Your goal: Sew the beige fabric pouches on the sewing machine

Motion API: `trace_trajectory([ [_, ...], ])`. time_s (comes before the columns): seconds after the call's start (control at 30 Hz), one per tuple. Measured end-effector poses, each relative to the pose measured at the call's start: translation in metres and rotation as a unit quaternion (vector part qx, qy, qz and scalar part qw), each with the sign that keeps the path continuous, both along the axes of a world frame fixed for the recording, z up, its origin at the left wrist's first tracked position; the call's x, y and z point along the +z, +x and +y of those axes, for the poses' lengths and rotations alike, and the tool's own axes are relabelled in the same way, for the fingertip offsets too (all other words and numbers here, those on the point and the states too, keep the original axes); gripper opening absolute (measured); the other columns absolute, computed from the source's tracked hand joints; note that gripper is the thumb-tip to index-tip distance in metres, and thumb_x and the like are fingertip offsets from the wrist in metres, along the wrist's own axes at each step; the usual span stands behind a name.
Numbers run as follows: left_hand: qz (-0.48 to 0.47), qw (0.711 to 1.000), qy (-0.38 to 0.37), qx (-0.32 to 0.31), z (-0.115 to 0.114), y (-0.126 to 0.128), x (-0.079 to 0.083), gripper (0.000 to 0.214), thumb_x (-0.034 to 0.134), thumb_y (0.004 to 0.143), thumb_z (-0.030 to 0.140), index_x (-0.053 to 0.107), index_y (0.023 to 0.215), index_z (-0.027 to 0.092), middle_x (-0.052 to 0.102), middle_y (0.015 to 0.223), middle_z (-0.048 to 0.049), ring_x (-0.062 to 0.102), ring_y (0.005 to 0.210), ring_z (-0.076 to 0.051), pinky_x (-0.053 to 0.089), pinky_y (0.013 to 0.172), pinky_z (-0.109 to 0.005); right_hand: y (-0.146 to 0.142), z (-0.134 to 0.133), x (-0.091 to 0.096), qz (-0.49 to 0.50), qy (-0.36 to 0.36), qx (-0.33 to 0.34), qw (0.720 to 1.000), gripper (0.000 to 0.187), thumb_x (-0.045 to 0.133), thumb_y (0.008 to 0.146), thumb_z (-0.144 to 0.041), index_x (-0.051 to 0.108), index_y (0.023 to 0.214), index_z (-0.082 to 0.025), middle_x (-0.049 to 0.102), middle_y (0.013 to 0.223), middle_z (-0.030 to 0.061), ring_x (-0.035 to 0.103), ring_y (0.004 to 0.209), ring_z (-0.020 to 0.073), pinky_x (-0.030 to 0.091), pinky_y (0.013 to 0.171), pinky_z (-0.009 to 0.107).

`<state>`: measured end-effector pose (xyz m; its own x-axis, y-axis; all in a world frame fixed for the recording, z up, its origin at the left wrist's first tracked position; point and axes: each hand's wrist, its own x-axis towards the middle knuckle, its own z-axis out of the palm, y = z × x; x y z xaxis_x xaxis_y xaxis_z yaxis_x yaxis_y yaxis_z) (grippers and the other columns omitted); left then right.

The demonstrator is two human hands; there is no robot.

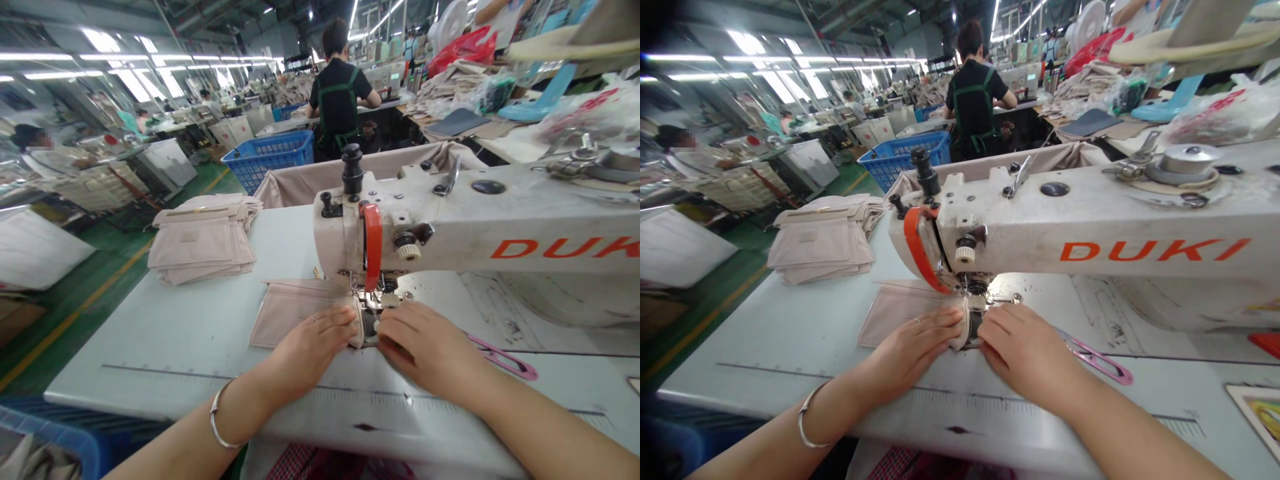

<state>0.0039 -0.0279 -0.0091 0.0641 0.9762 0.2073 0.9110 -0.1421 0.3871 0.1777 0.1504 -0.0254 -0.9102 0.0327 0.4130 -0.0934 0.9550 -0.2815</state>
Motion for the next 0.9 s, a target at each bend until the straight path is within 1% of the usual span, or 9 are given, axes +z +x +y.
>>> trace_trajectory([
  [0.07, 0.003, 1.000, -0.002, -0.011, 0.000, -0.001, 0.001, 0.038, 0.039, 0.099, 0.010, 0.049, 0.135, 0.016, 0.054, 0.142, -0.0088, 0.044, 0.137, -0.016, 0.038, 0.117, -0.037, 0.004, -0.007, 0.001, 0.001, -0.016, 0.042, 0.999, 0.008, 0.058, 0.090, -0.019, 0.060, 0.098, -0.019, 0.062, 0.099, 0.0064, 0.056, 0.096, 0.0224, 0.046, 0.086, 0.039],
  [0.17, -0.003, 1.000, -0.015, -0.004, -0.001, 0.000, 0.003, 0.044, 0.038, 0.092, 0.003, 0.050, 0.134, 0.015, 0.053, 0.143, -0.0085, 0.043, 0.137, -0.016, 0.038, 0.117, -0.037, 0.002, -0.014, 0.001, 0.002, -0.015, 0.050, 0.999, 0.011, 0.061, 0.090, -0.022, 0.059, 0.100, -0.018, 0.062, 0.104, 0.0068, 0.056, 0.099, 0.0234, 0.047, 0.089, 0.040],
  [0.3, -0.015, 1.000, -0.005, 0.027, 0.000, 0.004, 0.001, 0.045, 0.046, 0.084, 0.003, 0.055, 0.126, 0.016, 0.054, 0.142, -0.0089, 0.047, 0.135, -0.019, 0.041, 0.115, -0.040, -0.001, -0.017, 0.000, 0.003, 0.001, 0.052, 0.999, 0.004, 0.058, 0.092, -0.020, 0.058, 0.095, -0.017, 0.062, 0.100, 0.0067, 0.057, 0.097, 0.0229, 0.048, 0.087, 0.039],
  [0.4, -0.017, 0.999, 0.022, 0.032, 0.002, 0.004, -0.002, 0.037, 0.053, 0.091, 0.012, 0.056, 0.128, 0.017, 0.059, 0.136, -0.0085, 0.053, 0.129, -0.020, 0.043, 0.113, -0.040, -0.001, -0.017, -0.002, 0.004, 0.010, 0.056, 0.998, 0.007, 0.054, 0.095, -0.019, 0.061, 0.094, -0.018, 0.063, 0.095, 0.0056, 0.057, 0.093, 0.0217, 0.048, 0.084, 0.038],
  [0.47, -0.032, 0.997, 0.047, 0.043, 0.005, 0.003, -0.001, 0.033, 0.050, 0.097, 0.017, 0.056, 0.130, 0.019, 0.062, 0.133, -0.0063, 0.055, 0.126, -0.017, 0.046, 0.111, -0.037, -0.001, -0.018, -0.003, 0.003, 0.012, 0.075, 0.997, 0.011, 0.052, 0.096, -0.017, 0.063, 0.097, -0.019, 0.064, 0.094, 0.0048, 0.057, 0.092, 0.0206, 0.047, 0.083, 0.037],
  [0.57, -0.045, 0.995, 0.079, 0.045, 0.009, 0.002, 0.004, 0.033, 0.045, 0.099, 0.014, 0.056, 0.130, 0.020, 0.063, 0.131, -0.0045, 0.055, 0.125, -0.014, 0.046, 0.110, -0.033, -0.002, -0.018, -0.005, 0.014, 0.006, 0.101, 0.995, 0.016, 0.050, 0.097, -0.014, 0.065, 0.101, -0.019, 0.065, 0.093, 0.0040, 0.057, 0.092, 0.0193, 0.047, 0.081, 0.035],
  [0.7, 0.034, 0.999, 0.029, -0.023, 0.010, 0.007, 0.004, 0.033, 0.044, 0.097, 0.010, 0.055, 0.128, 0.015, 0.062, 0.128, -0.0072, 0.053, 0.125, -0.016, 0.042, 0.113, -0.033, -0.002, -0.019, -0.006, 0.014, -0.005, 0.098, 0.995, 0.014, 0.051, 0.096, -0.015, 0.065, 0.092, -0.018, 0.064, 0.086, 0.0032, 0.056, 0.084, 0.0194, 0.046, 0.074, 0.035],
  [0.77, 0.077, 0.997, 0.004, -0.033, 0.010, 0.008, 0.002, 0.033, 0.043, 0.097, 0.010, 0.054, 0.127, 0.013, 0.060, 0.130, -0.0082, 0.051, 0.127, -0.018, 0.040, 0.115, -0.034, -0.001, -0.020, -0.006, 0.014, -0.008, 0.097, 0.995, 0.014, 0.052, 0.096, -0.015, 0.064, 0.091, -0.018, 0.063, 0.086, 0.0031, 0.056, 0.084, 0.0195, 0.045, 0.074, 0.035],
  [0.9, 0.125, 0.991, -0.011, -0.051, 0.011, 0.005, -0.001, 0.031, 0.043, 0.098, 0.011, 0.053, 0.126, 0.014, 0.058, 0.132, -0.0073, 0.049, 0.129, -0.019, 0.034, 0.118, -0.035, -0.001, -0.020, -0.006, 0.013, -0.013, 0.102, 0.995, 0.014, 0.051, 0.096, -0.014, 0.064, 0.095, -0.019, 0.063, 0.087, 0.0028, 0.057, 0.085, 0.0193, 0.045, 0.076, 0.036],
])
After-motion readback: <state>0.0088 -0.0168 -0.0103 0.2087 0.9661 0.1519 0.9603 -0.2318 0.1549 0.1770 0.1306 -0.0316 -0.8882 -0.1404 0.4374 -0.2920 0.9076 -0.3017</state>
